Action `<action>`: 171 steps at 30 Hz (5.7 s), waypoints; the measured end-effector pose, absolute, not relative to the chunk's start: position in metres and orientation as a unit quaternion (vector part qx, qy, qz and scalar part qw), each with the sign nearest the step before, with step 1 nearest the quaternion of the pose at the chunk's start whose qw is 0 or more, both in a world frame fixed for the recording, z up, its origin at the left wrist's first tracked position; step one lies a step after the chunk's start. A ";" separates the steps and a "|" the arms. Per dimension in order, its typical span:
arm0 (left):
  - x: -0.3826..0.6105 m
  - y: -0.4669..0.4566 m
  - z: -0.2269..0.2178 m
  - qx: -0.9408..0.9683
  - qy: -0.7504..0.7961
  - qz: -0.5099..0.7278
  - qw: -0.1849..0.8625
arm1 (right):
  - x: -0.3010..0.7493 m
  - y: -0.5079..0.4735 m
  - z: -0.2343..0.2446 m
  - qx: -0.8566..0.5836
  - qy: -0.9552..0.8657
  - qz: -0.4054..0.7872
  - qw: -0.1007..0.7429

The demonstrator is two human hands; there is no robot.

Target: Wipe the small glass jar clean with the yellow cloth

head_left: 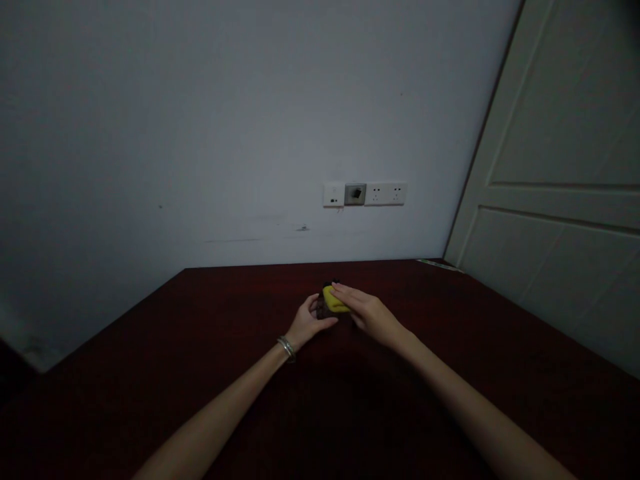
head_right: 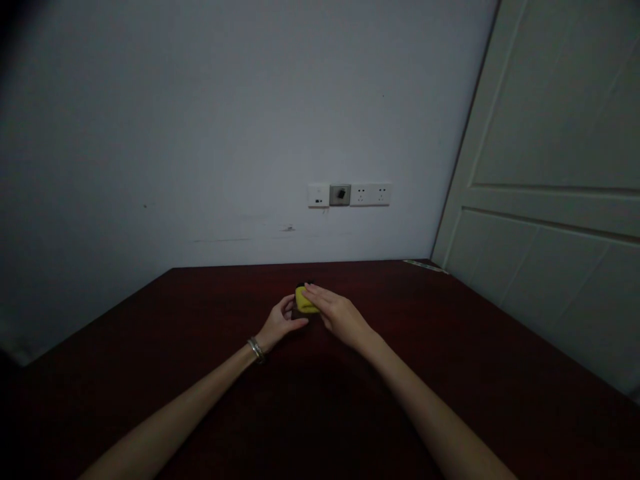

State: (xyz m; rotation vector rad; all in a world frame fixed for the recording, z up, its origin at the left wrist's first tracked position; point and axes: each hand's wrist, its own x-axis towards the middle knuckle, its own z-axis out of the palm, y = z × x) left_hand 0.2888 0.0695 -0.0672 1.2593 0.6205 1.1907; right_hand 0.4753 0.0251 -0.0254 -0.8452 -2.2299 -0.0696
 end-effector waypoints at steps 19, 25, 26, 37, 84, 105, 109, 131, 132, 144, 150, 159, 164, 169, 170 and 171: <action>0.288 0.066 -0.062 0.584 0.266 0.510 0.573 | 0.475 0.023 -0.033 -0.279 -0.853 0.014 0.441; 0.287 0.060 -0.062 0.588 0.270 0.509 0.568 | 0.474 0.032 -0.040 -0.337 -0.781 0.146 0.504; 0.287 0.059 -0.062 0.589 0.269 0.507 0.569 | 0.474 0.034 -0.041 -0.348 -0.769 0.164 0.510; 0.290 0.060 -0.063 0.563 0.275 0.516 0.584 | 0.475 0.030 -0.039 -0.340 -0.774 0.138 0.516; 0.291 0.057 -0.075 0.578 0.259 0.491 0.598 | 0.481 0.021 -0.030 -0.323 -0.869 -0.031 0.373; 0.289 0.055 -0.071 0.655 0.236 0.480 0.534 | 0.483 0.028 -0.031 -0.329 -0.838 0.073 0.428; 0.288 0.053 -0.064 0.666 0.223 0.477 0.529 | 0.483 0.031 -0.031 -0.342 -0.821 0.120 0.442; 0.290 0.043 -0.056 0.646 0.186 0.494 0.551 | 0.478 0.019 -0.019 -0.298 -0.717 0.321 0.542; 0.290 0.043 -0.056 0.645 0.186 0.495 0.552 | 0.475 0.022 -0.021 -0.315 -0.686 0.338 0.562; 0.293 0.040 -0.057 0.639 0.185 0.498 0.556 | 0.465 0.027 -0.032 -0.373 -0.645 0.271 0.609; 0.296 0.043 -0.063 0.611 0.214 0.524 0.554 | 0.463 0.014 -0.028 -0.359 -0.712 0.149 0.584; 0.294 0.043 -0.064 0.611 0.235 0.537 0.533 | 0.462 0.009 -0.029 -0.321 -0.785 0.032 0.529; 0.296 0.039 -0.061 0.619 0.236 0.528 0.531 | 0.461 0.023 -0.035 -0.376 -0.707 0.129 0.584; 0.297 0.040 -0.062 0.613 0.237 0.530 0.536 | 0.457 0.028 -0.041 -0.395 -0.690 0.125 0.593; 0.297 0.040 -0.062 0.612 0.238 0.530 0.536 | 0.456 0.027 -0.041 -0.394 -0.692 0.118 0.593; 0.297 0.040 -0.062 0.613 0.237 0.530 0.536 | 0.456 0.026 -0.040 -0.391 -0.697 0.111 0.591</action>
